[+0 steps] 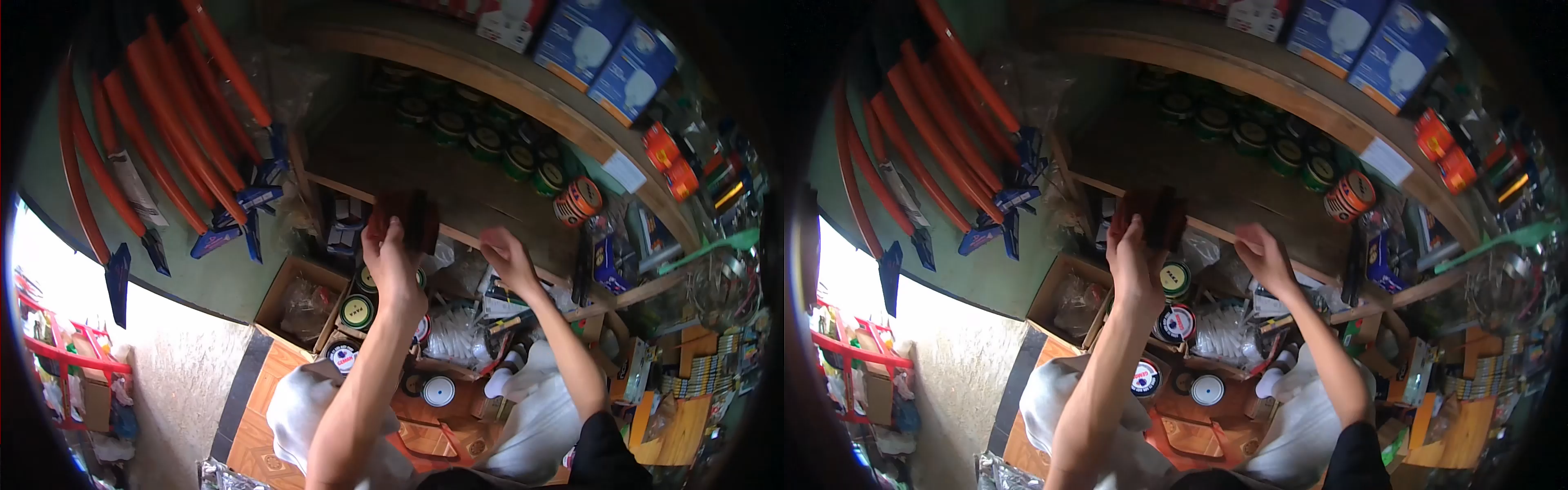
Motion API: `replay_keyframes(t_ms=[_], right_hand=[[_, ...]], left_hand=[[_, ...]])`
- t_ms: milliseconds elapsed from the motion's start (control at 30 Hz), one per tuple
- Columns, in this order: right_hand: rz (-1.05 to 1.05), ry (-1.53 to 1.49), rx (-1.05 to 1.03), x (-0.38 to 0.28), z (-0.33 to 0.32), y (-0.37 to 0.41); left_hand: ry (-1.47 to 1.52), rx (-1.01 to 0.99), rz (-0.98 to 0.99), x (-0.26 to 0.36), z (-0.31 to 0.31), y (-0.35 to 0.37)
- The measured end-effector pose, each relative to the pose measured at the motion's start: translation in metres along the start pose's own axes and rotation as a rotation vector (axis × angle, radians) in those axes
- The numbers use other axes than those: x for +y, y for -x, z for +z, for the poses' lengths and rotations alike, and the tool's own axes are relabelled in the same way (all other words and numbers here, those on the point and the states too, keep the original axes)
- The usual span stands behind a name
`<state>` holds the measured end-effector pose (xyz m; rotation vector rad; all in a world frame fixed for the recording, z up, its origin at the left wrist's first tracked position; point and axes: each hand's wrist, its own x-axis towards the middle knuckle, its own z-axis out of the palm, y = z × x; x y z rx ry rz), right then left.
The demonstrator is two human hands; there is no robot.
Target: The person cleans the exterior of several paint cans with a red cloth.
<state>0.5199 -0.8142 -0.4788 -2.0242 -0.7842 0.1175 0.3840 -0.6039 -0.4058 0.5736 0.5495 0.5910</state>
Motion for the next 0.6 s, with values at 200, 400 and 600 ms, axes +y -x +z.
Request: replay_keyframes(t_ms=[200,400,600], right_hand=[[-0.344,0.622,0.079,-0.047,0.055,-0.226],[-0.113,0.829,-0.090,-0.026,0.089,-0.365],[0.178,0.997,-0.175,0.007,0.105,-0.411]], left_hand=[[0.255,0.207,0.135,0.050,0.005,-0.007],[0.343,0.230,0.085,0.070,-0.007,-0.021],[0.345,0.225,0.065,0.080,-0.022,-0.029]])
